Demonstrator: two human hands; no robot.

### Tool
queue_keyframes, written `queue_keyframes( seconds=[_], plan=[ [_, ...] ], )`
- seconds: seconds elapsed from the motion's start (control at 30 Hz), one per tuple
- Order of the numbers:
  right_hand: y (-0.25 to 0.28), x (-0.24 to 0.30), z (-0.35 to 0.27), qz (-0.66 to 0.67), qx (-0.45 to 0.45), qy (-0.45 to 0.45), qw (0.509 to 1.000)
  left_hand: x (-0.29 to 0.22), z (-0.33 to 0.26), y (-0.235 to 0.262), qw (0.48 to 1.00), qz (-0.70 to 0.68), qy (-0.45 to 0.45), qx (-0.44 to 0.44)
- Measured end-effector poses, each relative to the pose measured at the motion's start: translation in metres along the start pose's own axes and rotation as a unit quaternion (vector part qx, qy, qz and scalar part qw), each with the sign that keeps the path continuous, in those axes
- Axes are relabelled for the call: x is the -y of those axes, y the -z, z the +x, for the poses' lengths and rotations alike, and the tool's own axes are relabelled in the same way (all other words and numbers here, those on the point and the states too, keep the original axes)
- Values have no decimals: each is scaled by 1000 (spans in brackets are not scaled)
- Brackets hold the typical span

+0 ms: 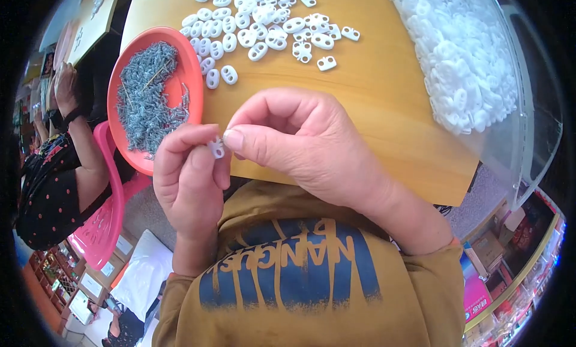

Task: Assembling small plastic components by manually inserting metal pins into pre-drilled holes.

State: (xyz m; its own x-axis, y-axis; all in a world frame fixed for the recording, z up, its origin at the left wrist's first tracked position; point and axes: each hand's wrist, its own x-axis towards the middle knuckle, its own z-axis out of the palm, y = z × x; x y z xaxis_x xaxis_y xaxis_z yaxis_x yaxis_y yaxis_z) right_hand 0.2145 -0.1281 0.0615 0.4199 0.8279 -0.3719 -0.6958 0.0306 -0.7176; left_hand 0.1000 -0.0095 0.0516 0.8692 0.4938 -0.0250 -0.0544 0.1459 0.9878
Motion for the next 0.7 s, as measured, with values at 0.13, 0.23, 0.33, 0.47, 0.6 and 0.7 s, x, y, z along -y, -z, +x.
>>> queue_keyframes(
  seconds=[0.13,0.23,0.33,0.47,0.6,0.7],
  plan=[
    [4,-4,3,-18,-8,6,1000,-1,0,-2,989,-134,53,-15],
    [3,-8,3,-7,-3,17,1000,3,-1,2,985,-163,56,7],
    [2,-5,3,23,16,7,1000,8,-2,4,981,-183,70,16],
    [3,-2,5,30,22,5,999,8,-3,0,980,-182,80,-7],
    [4,-2,4,35,27,4,999,7,-3,0,987,-149,67,4],
    [5,-4,4,37,29,14,999,7,-3,-1,987,-148,68,2]
  ],
)
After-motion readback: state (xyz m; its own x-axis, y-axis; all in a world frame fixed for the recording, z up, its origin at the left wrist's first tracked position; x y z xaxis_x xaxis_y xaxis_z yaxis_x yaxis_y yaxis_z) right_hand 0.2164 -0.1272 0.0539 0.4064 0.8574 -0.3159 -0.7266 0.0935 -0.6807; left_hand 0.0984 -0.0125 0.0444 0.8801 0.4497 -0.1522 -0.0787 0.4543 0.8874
